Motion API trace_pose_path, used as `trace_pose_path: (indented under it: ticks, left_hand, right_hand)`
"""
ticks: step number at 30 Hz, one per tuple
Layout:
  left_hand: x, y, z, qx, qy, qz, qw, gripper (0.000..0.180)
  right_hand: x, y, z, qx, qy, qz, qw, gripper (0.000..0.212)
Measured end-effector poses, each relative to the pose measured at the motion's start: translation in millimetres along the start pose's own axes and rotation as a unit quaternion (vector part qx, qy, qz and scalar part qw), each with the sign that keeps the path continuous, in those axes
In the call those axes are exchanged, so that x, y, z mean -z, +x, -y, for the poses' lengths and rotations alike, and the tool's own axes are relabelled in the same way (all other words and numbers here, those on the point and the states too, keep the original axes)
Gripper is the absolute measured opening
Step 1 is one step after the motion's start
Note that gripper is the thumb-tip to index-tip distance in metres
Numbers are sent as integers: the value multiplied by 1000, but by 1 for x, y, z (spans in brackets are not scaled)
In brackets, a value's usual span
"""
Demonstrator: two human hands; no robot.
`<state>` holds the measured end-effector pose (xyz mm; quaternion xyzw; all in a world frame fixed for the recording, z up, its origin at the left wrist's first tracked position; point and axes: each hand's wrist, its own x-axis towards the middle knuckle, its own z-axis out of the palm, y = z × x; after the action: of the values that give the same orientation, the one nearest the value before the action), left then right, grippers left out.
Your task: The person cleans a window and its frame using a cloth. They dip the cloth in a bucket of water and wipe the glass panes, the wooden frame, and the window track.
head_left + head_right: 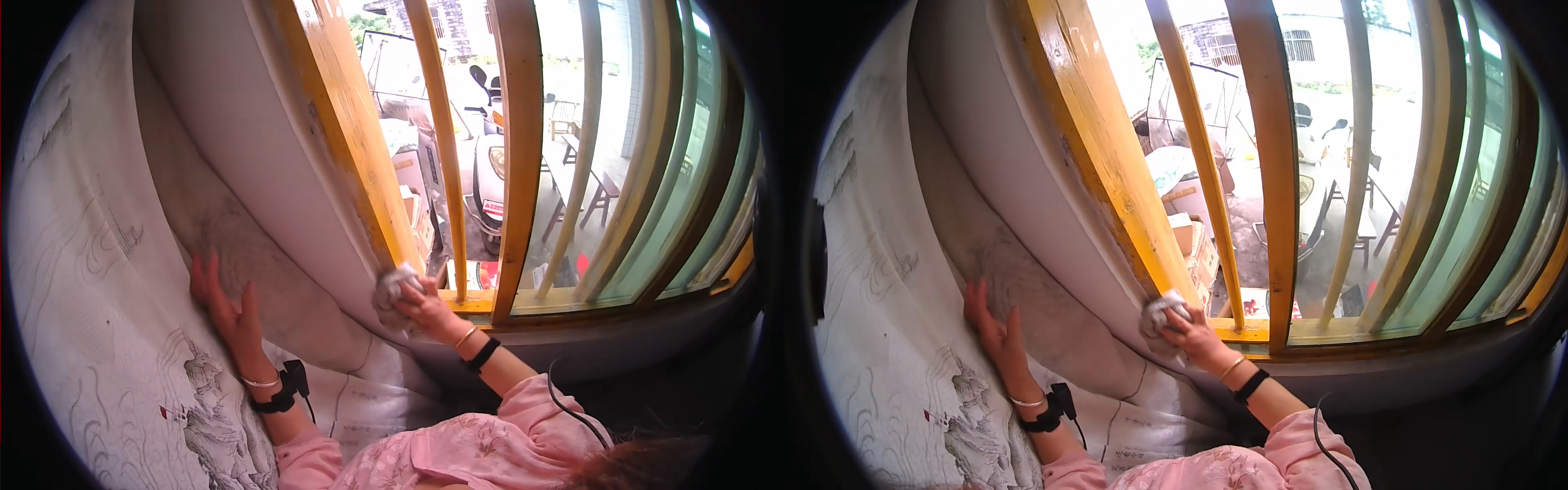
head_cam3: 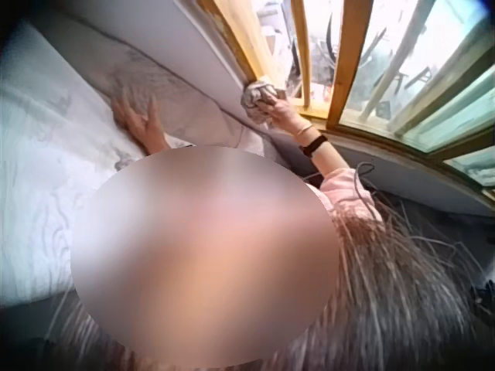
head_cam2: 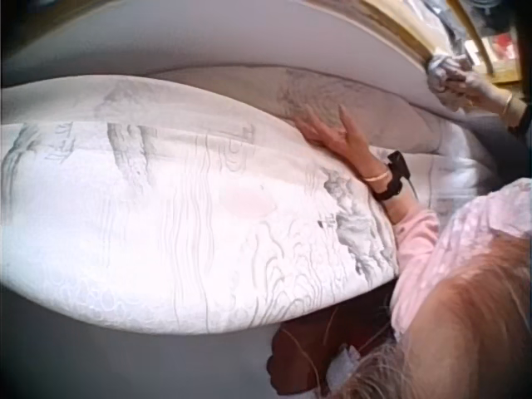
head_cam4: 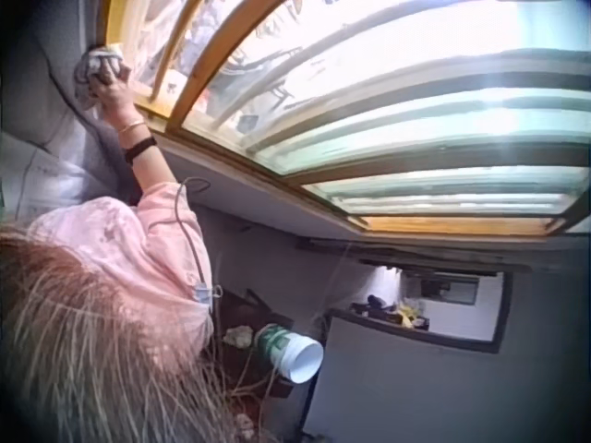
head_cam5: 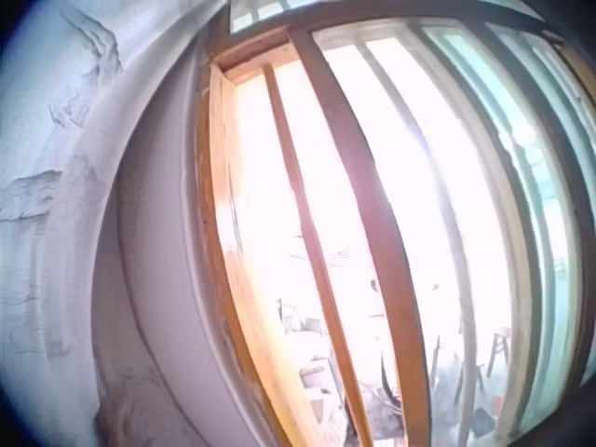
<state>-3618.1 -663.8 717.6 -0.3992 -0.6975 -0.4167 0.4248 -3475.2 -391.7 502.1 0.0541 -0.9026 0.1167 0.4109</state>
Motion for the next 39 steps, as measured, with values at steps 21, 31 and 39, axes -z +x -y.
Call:
trace_pose_path:
  ticks: [21, 31, 39]
  left_hand:
    - [-71, -8, -19, -22, -119, 174, 977, 77]
    - [-88, -7, -23, -38, -102, 204, 973, 79]
    - [-83, 9, -17, -70, -47, 204, 975, 83]
  right_hand:
    - [301, 362, 20, 205, 344, -419, 815, 79]
    - [445, 599, 36, 234, 317, -286, 873, 79]
    - [386, 558, -10, 274, 345, -230, 868, 70]
